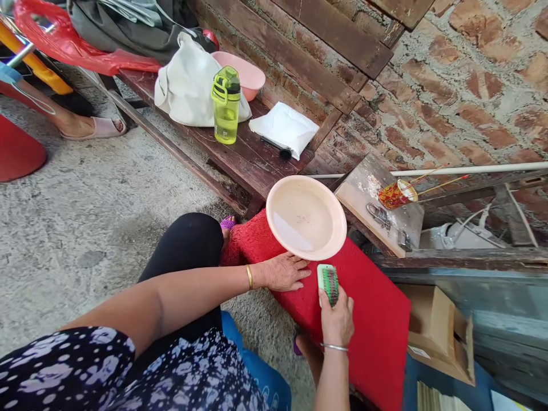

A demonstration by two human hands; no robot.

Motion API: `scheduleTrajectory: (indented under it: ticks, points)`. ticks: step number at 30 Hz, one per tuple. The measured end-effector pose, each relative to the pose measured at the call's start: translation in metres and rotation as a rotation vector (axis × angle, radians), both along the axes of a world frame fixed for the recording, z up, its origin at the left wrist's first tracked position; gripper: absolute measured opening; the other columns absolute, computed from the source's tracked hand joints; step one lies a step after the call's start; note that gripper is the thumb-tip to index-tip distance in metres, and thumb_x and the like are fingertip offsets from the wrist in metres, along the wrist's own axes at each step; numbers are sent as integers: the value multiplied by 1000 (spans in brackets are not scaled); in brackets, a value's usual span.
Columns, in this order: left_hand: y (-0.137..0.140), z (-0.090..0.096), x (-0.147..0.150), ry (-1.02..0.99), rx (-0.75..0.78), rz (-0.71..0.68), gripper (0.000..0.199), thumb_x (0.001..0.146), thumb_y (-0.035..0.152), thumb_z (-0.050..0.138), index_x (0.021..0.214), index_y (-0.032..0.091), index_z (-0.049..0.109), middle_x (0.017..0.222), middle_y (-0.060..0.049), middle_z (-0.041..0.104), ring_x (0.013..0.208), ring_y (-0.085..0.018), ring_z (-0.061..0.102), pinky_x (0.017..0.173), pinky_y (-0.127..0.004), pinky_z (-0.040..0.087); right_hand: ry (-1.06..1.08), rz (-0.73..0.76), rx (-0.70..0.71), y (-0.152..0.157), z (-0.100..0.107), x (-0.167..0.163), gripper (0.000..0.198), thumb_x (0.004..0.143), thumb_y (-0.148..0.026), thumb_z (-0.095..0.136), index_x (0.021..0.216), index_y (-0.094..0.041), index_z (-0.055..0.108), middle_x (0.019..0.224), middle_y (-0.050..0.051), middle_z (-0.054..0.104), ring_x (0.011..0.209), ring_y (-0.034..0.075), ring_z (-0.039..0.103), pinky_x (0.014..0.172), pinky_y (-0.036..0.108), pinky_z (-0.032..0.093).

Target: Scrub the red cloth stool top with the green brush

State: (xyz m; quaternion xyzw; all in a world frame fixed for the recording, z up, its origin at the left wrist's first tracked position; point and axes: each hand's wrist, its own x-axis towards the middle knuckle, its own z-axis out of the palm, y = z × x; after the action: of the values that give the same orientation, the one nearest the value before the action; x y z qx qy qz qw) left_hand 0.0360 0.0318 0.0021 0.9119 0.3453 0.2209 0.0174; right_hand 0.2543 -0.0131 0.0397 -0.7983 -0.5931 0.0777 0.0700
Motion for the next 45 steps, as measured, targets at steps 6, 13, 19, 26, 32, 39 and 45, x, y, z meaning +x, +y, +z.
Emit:
scheduleTrajectory:
  ticks: [6, 13, 19, 26, 32, 39, 45]
  points:
    - [0, 0, 0, -29, 16, -3, 40, 91, 47, 56, 115, 17, 68, 123, -12, 65, 119, -27, 53, 111, -42, 29, -82, -302, -67, 8, 3, 63, 82, 84, -74, 35, 138, -15, 52, 123, 23, 58, 118, 40, 53, 89, 52, 47]
    - [-1, 0, -1, 8, 0, 5, 41, 91, 47, 57, 118, 18, 67, 130, -12, 62, 126, -27, 50, 111, -42, 31, 24, -209, 18, 11, -9, 30, 88, 82, -75, 35, 136, -8, 52, 118, 25, 61, 114, 38, 55, 90, 49, 46]
    - [-4, 2, -4, 49, -37, 23, 45, 94, 49, 54, 128, 21, 62, 137, -12, 58, 128, -25, 50, 112, -39, 32, 282, -23, 82, 14, -7, 53, 88, 80, -81, 29, 126, -13, 61, 112, 17, 67, 104, 31, 60, 91, 41, 47]
    - [-21, 8, 47, -36, -213, 359, 59, 93, 55, 53, 143, 24, 49, 143, -17, 51, 129, -31, 49, 107, -50, 40, -154, -257, 74, 4, -30, 160, 71, 92, -63, 29, 145, -19, 48, 147, 20, 46, 130, 39, 45, 103, 57, 38]
    - [-18, 0, 136, -36, -301, 509, 90, 82, 73, 55, 152, 21, 36, 150, -22, 40, 138, -43, 37, 108, -61, 35, -277, -169, 21, 5, -46, 162, 60, 96, -54, 35, 144, -21, 50, 149, 16, 46, 132, 32, 46, 103, 50, 37]
    - [38, 18, 177, 193, -279, 422, 64, 92, 48, 54, 150, 25, 39, 136, -18, 53, 122, -34, 52, 104, -56, 38, -224, -199, 21, 4, -43, 153, 59, 96, -56, 39, 143, -23, 51, 151, 12, 45, 137, 31, 40, 107, 50, 32]
    - [102, 42, 159, 213, -352, 752, 55, 92, 30, 55, 143, 13, 44, 129, -22, 54, 118, -32, 53, 93, -43, 45, -198, -216, 48, 5, -42, 149, 56, 96, -56, 42, 140, -24, 54, 150, 11, 47, 137, 31, 39, 108, 50, 30]
